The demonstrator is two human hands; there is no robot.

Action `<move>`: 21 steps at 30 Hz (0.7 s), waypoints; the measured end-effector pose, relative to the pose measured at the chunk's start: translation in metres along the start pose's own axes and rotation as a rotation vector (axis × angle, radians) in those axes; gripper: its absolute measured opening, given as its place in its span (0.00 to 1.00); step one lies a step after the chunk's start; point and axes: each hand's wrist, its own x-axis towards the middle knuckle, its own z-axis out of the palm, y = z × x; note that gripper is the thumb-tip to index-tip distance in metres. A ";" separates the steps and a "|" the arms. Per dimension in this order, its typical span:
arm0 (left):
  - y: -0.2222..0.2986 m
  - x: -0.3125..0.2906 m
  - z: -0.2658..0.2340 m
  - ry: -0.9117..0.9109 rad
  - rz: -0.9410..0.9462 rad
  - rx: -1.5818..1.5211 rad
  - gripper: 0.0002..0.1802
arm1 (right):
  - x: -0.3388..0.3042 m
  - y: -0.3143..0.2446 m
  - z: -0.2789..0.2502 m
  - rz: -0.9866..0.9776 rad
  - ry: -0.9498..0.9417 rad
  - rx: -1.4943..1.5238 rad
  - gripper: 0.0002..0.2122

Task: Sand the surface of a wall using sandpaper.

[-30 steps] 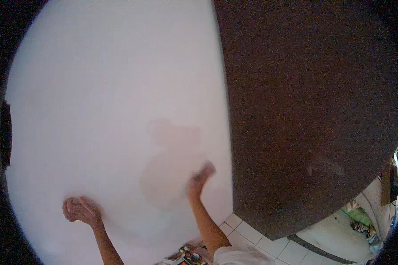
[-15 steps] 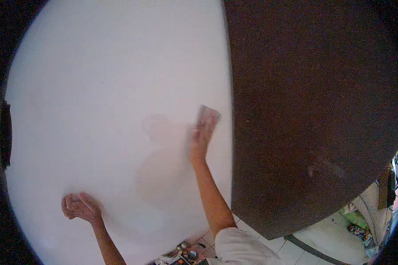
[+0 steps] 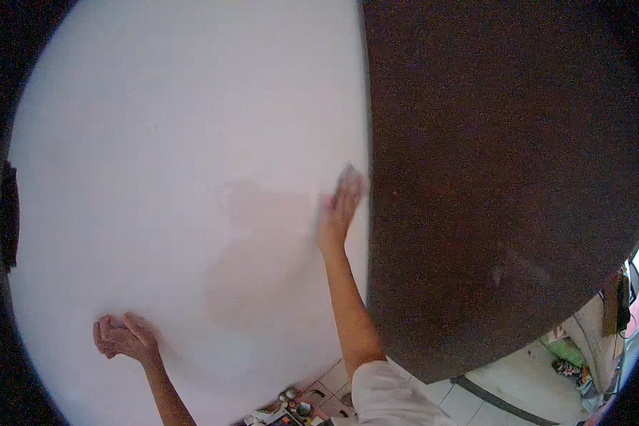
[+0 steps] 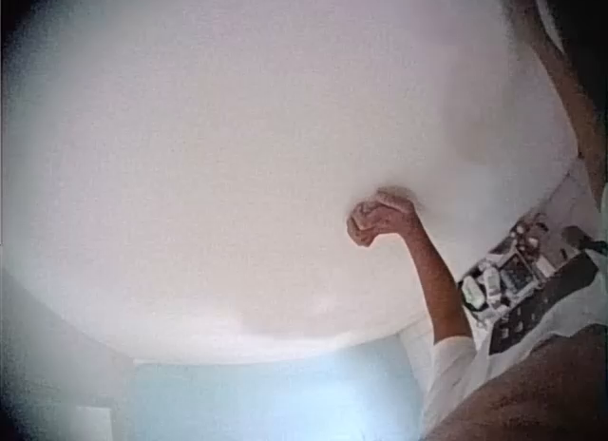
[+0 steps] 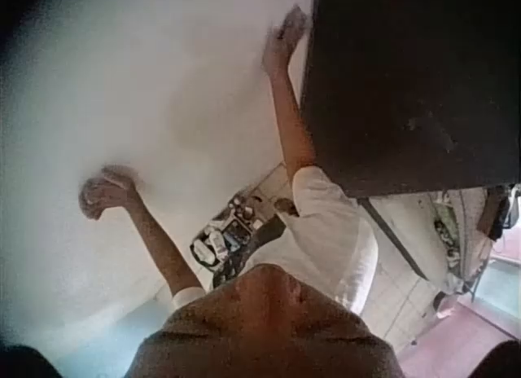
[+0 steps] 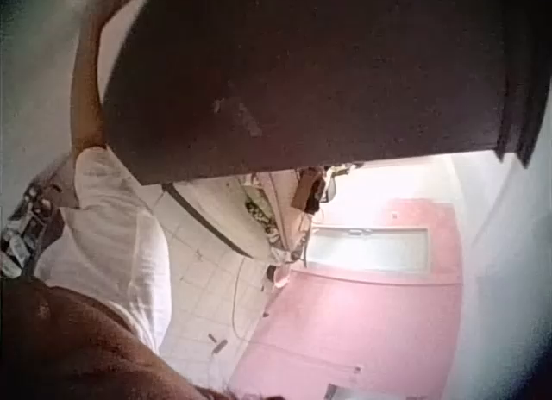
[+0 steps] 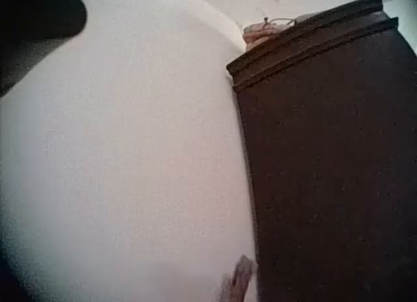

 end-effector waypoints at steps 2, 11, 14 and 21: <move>0.003 -0.009 0.009 -0.027 -0.016 -0.034 0.18 | 0.013 -0.013 -0.010 -0.111 -0.007 -0.036 0.30; 0.001 -0.011 0.008 -0.019 -0.027 0.006 0.20 | -0.167 0.160 0.054 0.967 0.270 0.644 0.30; 0.001 -0.011 0.000 -0.031 -0.039 -0.006 0.20 | -0.144 0.097 0.048 0.956 0.303 0.440 0.29; 0.002 -0.016 -0.007 -0.083 -0.060 -0.029 0.20 | 0.075 -0.202 -0.004 -0.338 0.324 0.021 0.23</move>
